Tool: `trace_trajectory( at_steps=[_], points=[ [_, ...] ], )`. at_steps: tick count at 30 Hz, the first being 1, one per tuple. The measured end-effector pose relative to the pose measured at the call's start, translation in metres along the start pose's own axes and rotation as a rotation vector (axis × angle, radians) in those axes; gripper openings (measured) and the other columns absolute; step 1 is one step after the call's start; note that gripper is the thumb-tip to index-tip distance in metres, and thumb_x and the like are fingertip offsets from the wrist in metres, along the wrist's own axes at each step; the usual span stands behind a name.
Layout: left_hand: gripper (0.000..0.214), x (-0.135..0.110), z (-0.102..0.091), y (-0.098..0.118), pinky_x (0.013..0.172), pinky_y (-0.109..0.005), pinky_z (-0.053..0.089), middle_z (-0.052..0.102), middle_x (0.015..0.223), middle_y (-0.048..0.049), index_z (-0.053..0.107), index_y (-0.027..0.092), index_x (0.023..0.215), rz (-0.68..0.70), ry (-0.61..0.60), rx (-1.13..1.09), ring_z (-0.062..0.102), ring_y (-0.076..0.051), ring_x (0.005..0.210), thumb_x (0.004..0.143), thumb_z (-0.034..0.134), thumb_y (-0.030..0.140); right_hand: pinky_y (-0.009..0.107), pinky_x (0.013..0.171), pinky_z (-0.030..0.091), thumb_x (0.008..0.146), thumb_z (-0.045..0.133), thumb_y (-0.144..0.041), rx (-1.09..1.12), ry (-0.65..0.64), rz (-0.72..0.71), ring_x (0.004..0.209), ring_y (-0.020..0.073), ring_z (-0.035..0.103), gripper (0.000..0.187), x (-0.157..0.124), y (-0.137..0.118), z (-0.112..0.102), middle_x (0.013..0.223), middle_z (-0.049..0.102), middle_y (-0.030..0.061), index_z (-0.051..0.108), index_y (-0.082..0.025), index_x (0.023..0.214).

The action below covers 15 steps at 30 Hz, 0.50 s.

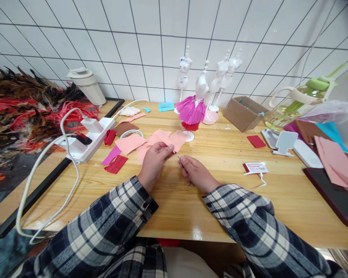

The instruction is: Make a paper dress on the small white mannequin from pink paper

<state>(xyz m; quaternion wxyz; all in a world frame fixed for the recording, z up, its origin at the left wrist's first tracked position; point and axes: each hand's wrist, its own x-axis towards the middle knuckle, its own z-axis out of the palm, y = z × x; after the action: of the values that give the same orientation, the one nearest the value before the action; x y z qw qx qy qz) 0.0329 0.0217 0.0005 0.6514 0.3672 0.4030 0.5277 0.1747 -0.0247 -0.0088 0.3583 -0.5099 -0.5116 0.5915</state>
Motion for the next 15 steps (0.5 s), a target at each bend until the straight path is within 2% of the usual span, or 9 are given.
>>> trace_trajectory(
  at_steps=[5,15],
  points=[
    [0.026,-0.003,0.002,-0.003,0.074,-0.024,0.046,0.064,0.071,0.0013,0.058,0.015,0.075,-0.003,0.002,-0.001,0.059,-0.009,0.067,0.065,0.079,0.027,0.021,0.039,0.043,0.088,0.035,-0.064,0.042,0.017,-0.029,0.039,0.0082,0.034,0.042,-0.001,-0.001,0.002,0.048,0.040,-0.0096,0.041,-0.023,0.082],
    [0.028,-0.005,0.004,-0.011,0.076,-0.027,0.046,0.066,0.075,-0.0012,0.060,0.014,0.081,0.059,0.033,0.065,0.061,-0.012,0.073,0.068,0.077,0.032,0.020,0.039,0.040,0.086,0.035,-0.068,0.066,0.036,-0.074,0.040,0.0085,0.036,0.046,0.000,0.002,0.005,0.046,0.040,-0.0098,0.039,-0.023,0.080]
  ],
)
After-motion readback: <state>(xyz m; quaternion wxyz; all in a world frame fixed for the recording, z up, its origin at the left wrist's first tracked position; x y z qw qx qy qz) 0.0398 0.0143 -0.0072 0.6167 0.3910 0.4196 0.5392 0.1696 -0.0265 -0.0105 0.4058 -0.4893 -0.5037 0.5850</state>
